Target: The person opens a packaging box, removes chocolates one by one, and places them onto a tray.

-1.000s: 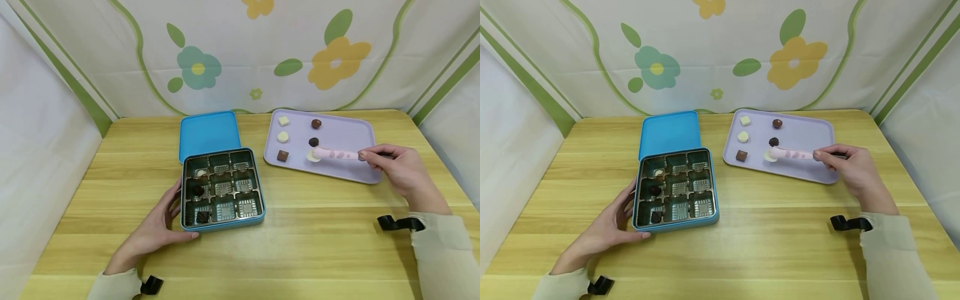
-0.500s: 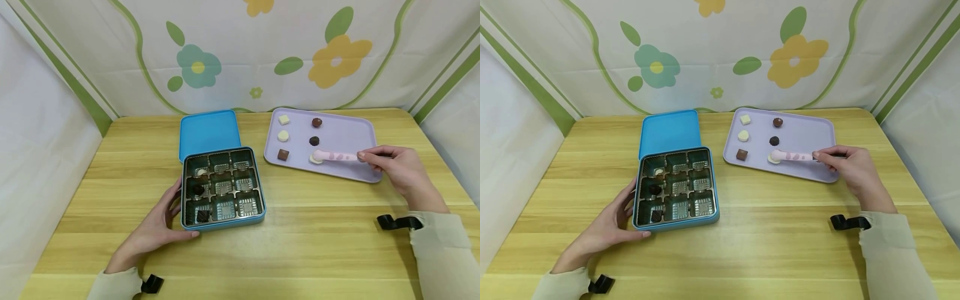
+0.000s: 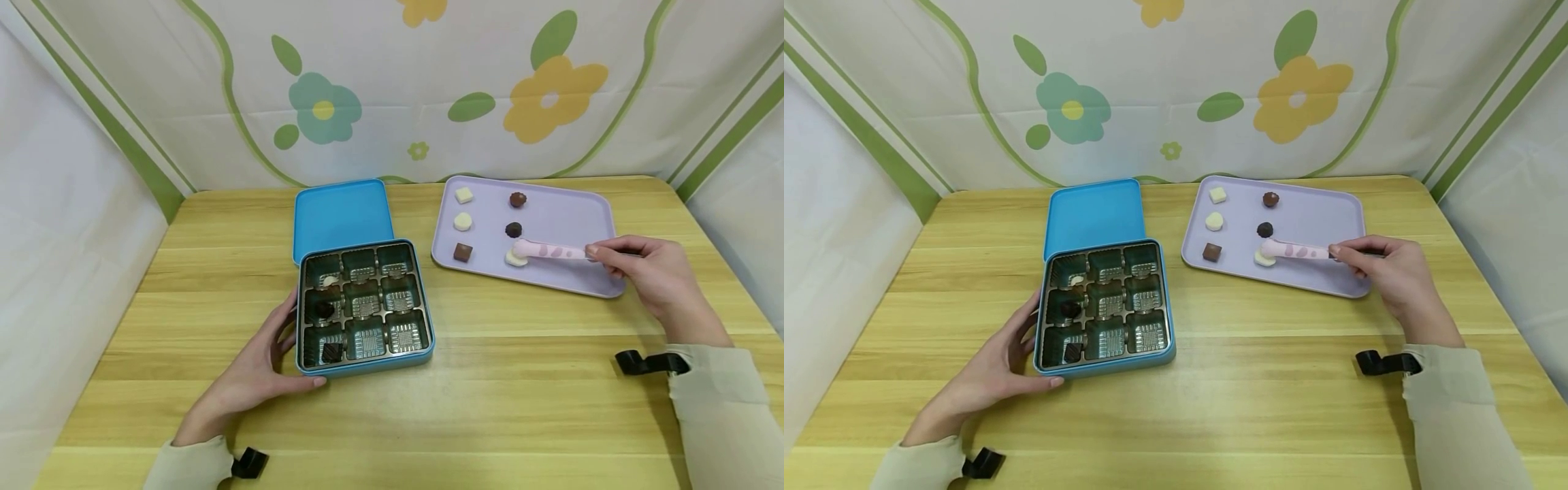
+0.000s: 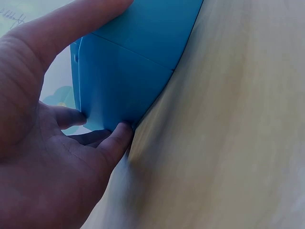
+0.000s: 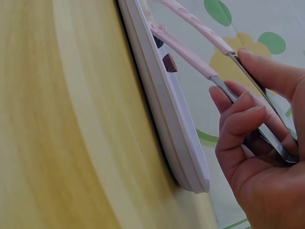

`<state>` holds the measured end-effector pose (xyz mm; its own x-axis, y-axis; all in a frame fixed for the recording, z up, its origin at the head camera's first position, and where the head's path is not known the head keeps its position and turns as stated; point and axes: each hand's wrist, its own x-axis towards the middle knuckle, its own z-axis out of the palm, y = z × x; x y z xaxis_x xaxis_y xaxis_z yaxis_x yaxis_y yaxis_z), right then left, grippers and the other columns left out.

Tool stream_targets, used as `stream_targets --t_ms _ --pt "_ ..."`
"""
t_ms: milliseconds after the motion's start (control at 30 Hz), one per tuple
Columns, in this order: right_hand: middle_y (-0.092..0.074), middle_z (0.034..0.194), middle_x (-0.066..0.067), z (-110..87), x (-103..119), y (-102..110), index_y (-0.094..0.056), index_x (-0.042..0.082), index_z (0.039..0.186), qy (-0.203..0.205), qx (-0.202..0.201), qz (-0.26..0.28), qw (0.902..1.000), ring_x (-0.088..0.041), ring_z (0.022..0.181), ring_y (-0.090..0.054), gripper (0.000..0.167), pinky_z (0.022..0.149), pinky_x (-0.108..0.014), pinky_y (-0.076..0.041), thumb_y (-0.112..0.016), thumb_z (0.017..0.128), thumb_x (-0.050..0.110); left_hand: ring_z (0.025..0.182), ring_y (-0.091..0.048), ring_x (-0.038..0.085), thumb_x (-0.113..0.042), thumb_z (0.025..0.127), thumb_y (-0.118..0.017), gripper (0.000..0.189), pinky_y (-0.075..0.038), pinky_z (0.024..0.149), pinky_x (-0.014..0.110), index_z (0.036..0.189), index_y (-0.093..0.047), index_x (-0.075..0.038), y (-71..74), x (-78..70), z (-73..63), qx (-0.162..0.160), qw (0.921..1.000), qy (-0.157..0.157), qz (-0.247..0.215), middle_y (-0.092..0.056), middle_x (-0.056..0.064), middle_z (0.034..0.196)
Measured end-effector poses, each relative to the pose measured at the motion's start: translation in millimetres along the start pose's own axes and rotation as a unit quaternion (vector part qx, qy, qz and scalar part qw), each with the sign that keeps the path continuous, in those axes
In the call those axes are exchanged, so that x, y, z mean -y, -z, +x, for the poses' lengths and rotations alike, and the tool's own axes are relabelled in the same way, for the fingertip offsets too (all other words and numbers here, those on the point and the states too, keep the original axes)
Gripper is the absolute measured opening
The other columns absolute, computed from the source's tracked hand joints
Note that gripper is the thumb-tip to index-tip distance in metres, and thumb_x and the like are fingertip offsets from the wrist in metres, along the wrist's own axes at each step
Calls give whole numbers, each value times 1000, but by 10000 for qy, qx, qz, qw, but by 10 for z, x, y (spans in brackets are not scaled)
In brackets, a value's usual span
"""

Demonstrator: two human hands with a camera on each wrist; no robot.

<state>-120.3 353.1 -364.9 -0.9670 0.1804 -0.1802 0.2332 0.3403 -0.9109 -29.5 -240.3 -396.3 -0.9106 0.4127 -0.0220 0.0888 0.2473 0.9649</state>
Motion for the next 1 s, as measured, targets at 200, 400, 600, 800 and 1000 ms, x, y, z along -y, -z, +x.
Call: stream_targets --t_ms 200,400,600,800,1000 --pt "-81 83 18 -16 -9 5 -89 21 97 88 -47 640 9979 -5 77 -62 5 66 -14 -56 -85 94 22 166 -14 43 2 74 -96 139 -31 120 6 175 -5 -28 -4 1 -1 12 10000 -9 -59 -12 10 181" --pt "-83 86 12 -33 3 -13 -88 15 99 98 12 1656 9861 -5 78 -64 7 66 -14 -56 -86 93 12 166 -15 43 1 75 -96 139 -31 120 6 175 -5 -30 -1 1 -2 16 10000 -12 -25 -12 10 181" --pt "-83 90 10 -74 80 -174 -88 10 102 359 161 1805 9828 -6 78 -68 14 65 -16 -59 -85 91 3 166 -14 44 1 75 -96 140 -30 119 5 175 -5 -31 2 -8 -3 12 10000 53 -20 -10 11 181" --pt "-82 83 6 -145 209 -405 -87 7 92 567 105 1901 9801 -9 65 -64 5 58 -17 -57 -86 90 2 165 -16 45 0 75 -96 139 -30 119 5 175 -4 -32 -2 -11 -11 2 9999 98 -27 -10 12 181" --pt "-82 86 4 -186 239 -549 -86 6 91 633 535 2204 9719 -8 68 -67 7 61 -17 -59 -81 94 0 164 -18 47 0 75 -96 139 -31 118 5 175 -5 -32 0 -4 -13 7 9999 123 -52 -11 13 180"
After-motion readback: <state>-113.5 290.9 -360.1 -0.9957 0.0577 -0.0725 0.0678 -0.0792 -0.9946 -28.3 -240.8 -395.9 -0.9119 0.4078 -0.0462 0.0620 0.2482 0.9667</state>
